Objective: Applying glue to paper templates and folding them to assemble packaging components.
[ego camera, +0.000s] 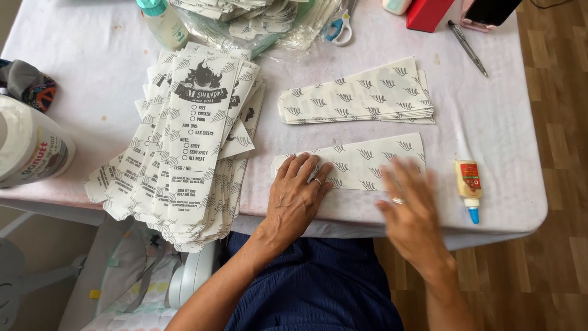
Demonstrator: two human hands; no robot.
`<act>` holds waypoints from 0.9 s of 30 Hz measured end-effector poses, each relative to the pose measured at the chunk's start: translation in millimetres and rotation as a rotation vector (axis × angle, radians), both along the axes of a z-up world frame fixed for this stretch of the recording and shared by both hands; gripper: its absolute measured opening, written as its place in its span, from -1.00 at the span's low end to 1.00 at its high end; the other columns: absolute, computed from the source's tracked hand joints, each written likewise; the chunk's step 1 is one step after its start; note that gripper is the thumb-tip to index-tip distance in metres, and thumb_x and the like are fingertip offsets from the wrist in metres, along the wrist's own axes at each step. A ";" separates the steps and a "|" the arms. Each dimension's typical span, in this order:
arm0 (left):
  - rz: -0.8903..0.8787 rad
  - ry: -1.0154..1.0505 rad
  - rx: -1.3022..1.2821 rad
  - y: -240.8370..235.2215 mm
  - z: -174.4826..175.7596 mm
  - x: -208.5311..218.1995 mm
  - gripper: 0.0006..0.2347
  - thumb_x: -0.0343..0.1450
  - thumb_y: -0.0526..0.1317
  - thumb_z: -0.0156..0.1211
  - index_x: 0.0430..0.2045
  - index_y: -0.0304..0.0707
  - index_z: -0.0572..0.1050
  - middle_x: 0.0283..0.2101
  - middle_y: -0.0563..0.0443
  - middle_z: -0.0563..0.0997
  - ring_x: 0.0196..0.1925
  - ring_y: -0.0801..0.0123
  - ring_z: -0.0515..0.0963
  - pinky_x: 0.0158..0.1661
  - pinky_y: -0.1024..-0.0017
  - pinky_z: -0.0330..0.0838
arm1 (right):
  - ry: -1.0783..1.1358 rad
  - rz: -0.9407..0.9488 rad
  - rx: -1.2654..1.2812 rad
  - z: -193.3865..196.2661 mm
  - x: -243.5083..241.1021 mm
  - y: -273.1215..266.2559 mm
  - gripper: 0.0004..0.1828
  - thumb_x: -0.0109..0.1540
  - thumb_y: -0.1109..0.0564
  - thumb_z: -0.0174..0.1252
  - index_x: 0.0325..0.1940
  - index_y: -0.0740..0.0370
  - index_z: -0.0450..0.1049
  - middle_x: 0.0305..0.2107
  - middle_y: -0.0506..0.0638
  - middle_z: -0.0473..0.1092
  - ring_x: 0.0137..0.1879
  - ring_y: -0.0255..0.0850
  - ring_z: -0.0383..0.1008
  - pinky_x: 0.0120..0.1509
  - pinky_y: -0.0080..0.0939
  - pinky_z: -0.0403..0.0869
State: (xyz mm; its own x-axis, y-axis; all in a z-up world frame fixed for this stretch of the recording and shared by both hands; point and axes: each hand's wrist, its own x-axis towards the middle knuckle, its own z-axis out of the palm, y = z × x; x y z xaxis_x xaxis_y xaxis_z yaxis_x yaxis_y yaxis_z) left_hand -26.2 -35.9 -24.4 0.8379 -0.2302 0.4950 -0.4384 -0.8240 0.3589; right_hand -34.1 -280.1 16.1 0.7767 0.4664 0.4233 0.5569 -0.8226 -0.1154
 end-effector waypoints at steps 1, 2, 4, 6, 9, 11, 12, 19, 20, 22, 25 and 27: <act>-0.002 -0.002 0.004 -0.1 -0.1 -0.7 -0.74 0.49 -0.13 0.20 0.01 -0.21 0.59 -0.02 -0.12 0.51 0.23 -0.03 0.49 0.32 -0.02 0.28 | -0.002 -0.002 0.004 -5.2 5.5 10.7 -0.43 0.41 -0.08 -0.03 0.44 0.21 0.35 0.43 0.18 0.23 0.54 0.27 0.16 0.59 0.35 0.05; 0.000 -0.011 -0.007 -0.1 0.2 -0.7 -0.74 0.49 -0.14 0.20 0.02 -0.21 0.59 -0.01 -0.12 0.51 0.24 -0.02 0.48 0.32 -0.02 0.27 | 0.066 0.092 -0.001 -9.8 12.2 21.6 -0.35 0.38 -0.21 -0.07 0.46 0.15 0.32 0.41 0.12 0.24 0.55 0.19 0.15 0.61 0.32 0.01; 0.003 -0.020 -0.016 3.4 -1.4 -2.1 -0.74 0.49 -0.14 0.21 0.02 -0.21 0.58 0.01 -0.13 0.51 0.24 -0.02 0.48 0.32 -0.02 0.26 | 0.132 0.187 -0.004 -11.4 25.0 27.3 -0.27 0.35 -0.33 -0.12 0.48 0.10 0.29 0.40 0.05 0.24 0.56 0.11 0.13 0.64 0.29 -0.04; 0.002 0.022 -0.041 9.3 -5.8 -5.0 -0.69 0.50 -0.14 0.18 0.11 -0.21 0.55 0.17 -0.15 0.51 0.32 0.01 0.44 0.35 0.05 0.21 | 0.231 0.151 -0.085 -5.9 37.3 15.8 -0.19 0.37 -0.38 -0.28 0.59 0.09 0.11 0.50 0.07 0.08 0.59 0.06 0.06 0.58 0.36 -0.02; 0.042 0.049 0.012 22.5 6.3 -14.7 -0.66 0.52 -0.12 0.14 0.16 -0.23 0.52 0.26 -0.15 0.48 0.37 0.04 0.39 0.38 0.03 0.13 | 0.307 0.050 -0.129 -2.6 44.9 -13.1 -0.13 0.38 -0.43 -0.41 0.64 0.09 -0.01 0.54 0.14 -0.02 0.62 0.08 -0.05 0.58 0.38 -0.09; 0.044 0.069 0.031 27.5 4.7 -16.3 -0.65 0.52 -0.14 0.13 0.19 -0.24 0.49 0.29 -0.13 0.47 0.39 0.07 0.38 0.38 0.02 0.11 | 0.346 -0.002 -0.122 -3.5 50.7 -25.1 -0.11 0.38 -0.46 -0.47 0.65 0.07 -0.04 0.55 0.11 -0.05 0.64 0.04 -0.11 0.60 0.30 -0.14; 0.052 0.089 0.047 29.9 3.8 -17.4 -0.64 0.52 -0.15 0.12 0.21 -0.25 0.47 0.32 -0.11 0.46 0.41 0.10 0.37 0.38 0.01 0.09 | 0.385 -0.049 -0.120 -3.8 53.8 -31.2 -0.10 0.38 -0.49 -0.52 0.66 0.04 -0.07 0.56 0.07 -0.08 0.66 0.00 -0.17 0.63 0.23 -0.20; 0.147 0.034 0.120 -4.8 7.0 -2.5 -0.64 0.51 -0.02 0.15 -0.08 -0.41 0.59 0.00 -0.21 0.56 0.25 -0.12 0.47 0.33 -0.10 0.15 | 0.052 -0.054 -0.137 -13.2 49.2 -4.4 -0.24 0.38 -0.45 -0.35 0.51 -0.09 0.30 0.33 0.04 0.25 0.42 0.06 0.23 0.43 0.15 0.19; 0.061 0.066 0.046 -17.3 10.2 -0.1 -0.70 0.51 -0.15 0.13 -0.03 -0.45 0.57 0.03 -0.27 0.55 0.23 -0.18 0.48 0.27 -0.07 0.24 | 0.036 -0.048 -0.159 -12.3 44.1 6.1 -0.22 0.35 -0.47 -0.28 0.50 -0.07 0.30 0.30 0.09 0.26 0.39 0.09 0.25 0.38 0.17 0.25; -0.023 0.099 -0.030 -38.1 4.0 6.4 -0.74 0.51 -0.28 0.11 0.02 -0.49 0.55 0.06 -0.32 0.54 0.21 -0.24 0.49 0.20 -0.04 0.33 | 0.023 -0.040 -0.182 -14.9 38.7 19.4 -0.20 0.31 -0.49 -0.21 0.49 -0.05 0.31 0.27 0.14 0.27 0.35 0.13 0.27 0.33 0.18 0.30; -0.016 0.074 0.089 -54.1 -7.9 12.4 -0.63 0.46 -0.21 0.12 0.12 -0.49 0.48 0.15 -0.19 0.47 0.28 -0.08 0.41 0.20 0.03 0.31 | 0.061 -0.055 -0.184 -23.4 43.0 16.2 -0.24 0.34 -0.49 -0.26 0.46 -0.11 0.34 0.27 0.07 0.25 0.33 0.05 0.22 0.34 0.13 0.26; -0.040 0.181 0.087 -49.7 6.5 9.7 -0.65 0.50 -0.28 0.06 0.16 -0.49 0.46 0.16 -0.17 0.44 0.26 -0.02 0.40 0.16 0.04 0.32 | 0.026 -0.094 -0.168 -25.6 54.5 1.2 -0.34 0.40 -0.36 -0.19 0.47 -0.05 0.32 0.25 -0.04 0.30 0.28 0.02 0.27 0.32 0.10 0.27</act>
